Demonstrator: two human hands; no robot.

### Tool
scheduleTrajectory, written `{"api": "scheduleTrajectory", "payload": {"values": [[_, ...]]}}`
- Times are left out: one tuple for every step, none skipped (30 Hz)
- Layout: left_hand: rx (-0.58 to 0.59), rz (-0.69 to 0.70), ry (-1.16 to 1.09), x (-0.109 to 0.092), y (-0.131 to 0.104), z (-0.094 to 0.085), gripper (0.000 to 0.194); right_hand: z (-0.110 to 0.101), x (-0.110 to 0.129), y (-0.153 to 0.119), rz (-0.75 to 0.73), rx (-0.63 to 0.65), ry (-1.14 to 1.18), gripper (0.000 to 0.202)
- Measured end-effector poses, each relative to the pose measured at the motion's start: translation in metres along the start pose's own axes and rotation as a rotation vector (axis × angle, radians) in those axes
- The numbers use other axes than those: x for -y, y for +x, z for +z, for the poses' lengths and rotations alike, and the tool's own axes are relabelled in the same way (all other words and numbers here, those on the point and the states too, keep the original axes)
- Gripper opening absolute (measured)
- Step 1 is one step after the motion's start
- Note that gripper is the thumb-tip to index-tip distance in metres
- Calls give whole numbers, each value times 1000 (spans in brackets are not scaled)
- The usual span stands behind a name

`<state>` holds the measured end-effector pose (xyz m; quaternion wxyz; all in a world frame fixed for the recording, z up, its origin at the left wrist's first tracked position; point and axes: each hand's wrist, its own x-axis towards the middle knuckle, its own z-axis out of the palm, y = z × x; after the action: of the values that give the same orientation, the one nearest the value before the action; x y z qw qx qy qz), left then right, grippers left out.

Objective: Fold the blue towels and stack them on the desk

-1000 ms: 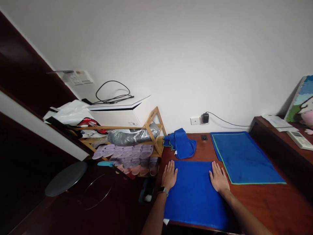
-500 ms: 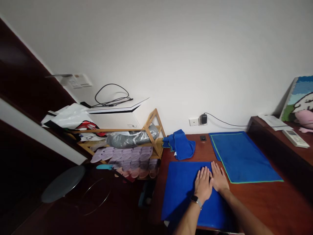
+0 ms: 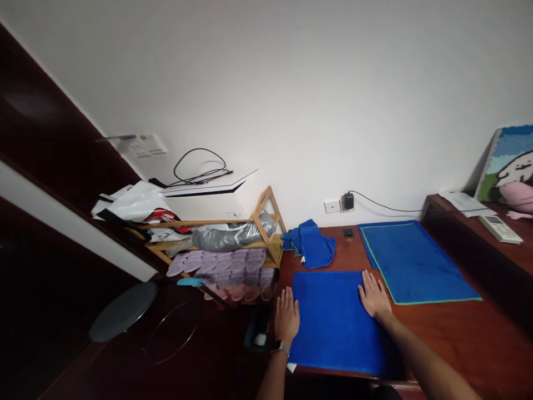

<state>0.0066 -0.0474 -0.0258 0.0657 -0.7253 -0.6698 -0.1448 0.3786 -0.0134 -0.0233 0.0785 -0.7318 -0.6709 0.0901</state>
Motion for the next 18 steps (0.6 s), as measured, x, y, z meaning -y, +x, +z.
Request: {"api": "scheduleTrajectory", "payload": {"values": [[-21,5,-6,-6,1,-7,59,-7,3,1,14,26,1,74],[-39,19,-17,-11,1,-16,58,-15,6,1,28,52,6,74],[-52,39,-32,-14,0,-26,57,-23,8,0,32,62,16,73],[-62,61,-51,-17,-4,-37,55,-30,10,-5,22,47,29,72],[-71,82,-73,-17,-11,-47,53,-35,10,-14,-8,5,46,71],[-78,100,-96,-15,-21,-56,51,-39,9,-27,-56,-57,67,68],[-79,116,-119,-12,-35,-63,49,-39,6,-46,-115,-124,90,65],[-77,128,-140,-8,-52,-67,46,-36,1,-69,-177,-183,113,60],[-68,138,-156,-3,-71,-69,44,-30,-4,-95,-231,-219,138,55],[-52,150,-170,3,-90,-68,41,-22,-10,-122,-267,-227,158,50],[-40,160,-180,8,-108,-65,40,-14,-16,-149,-290,-230,175,47],[-28,179,-189,13,-124,-60,40,-6,-22,-173,-313,-228,193,46],[-23,198,-195,18,-138,-56,42,-1,-26,-193,-337,-216,206,46],[-25,218,-201,21,-148,-52,44,2,-29,-209,-358,-199,216,48],[-33,237,-205,23,-154,-48,46,2,-31,-219,-370,-182,222,51],[-47,248,-208,24,-157,-46,47,0,-31,-224,-375,-167,222,55],[-66,248,-208,24,-158,-45,45,-4,-31,-227,-373,-154,219,58],[-85,245,-208,23,-156,-45,43,-9,-31,-226,-370,-146,214,61]]}}
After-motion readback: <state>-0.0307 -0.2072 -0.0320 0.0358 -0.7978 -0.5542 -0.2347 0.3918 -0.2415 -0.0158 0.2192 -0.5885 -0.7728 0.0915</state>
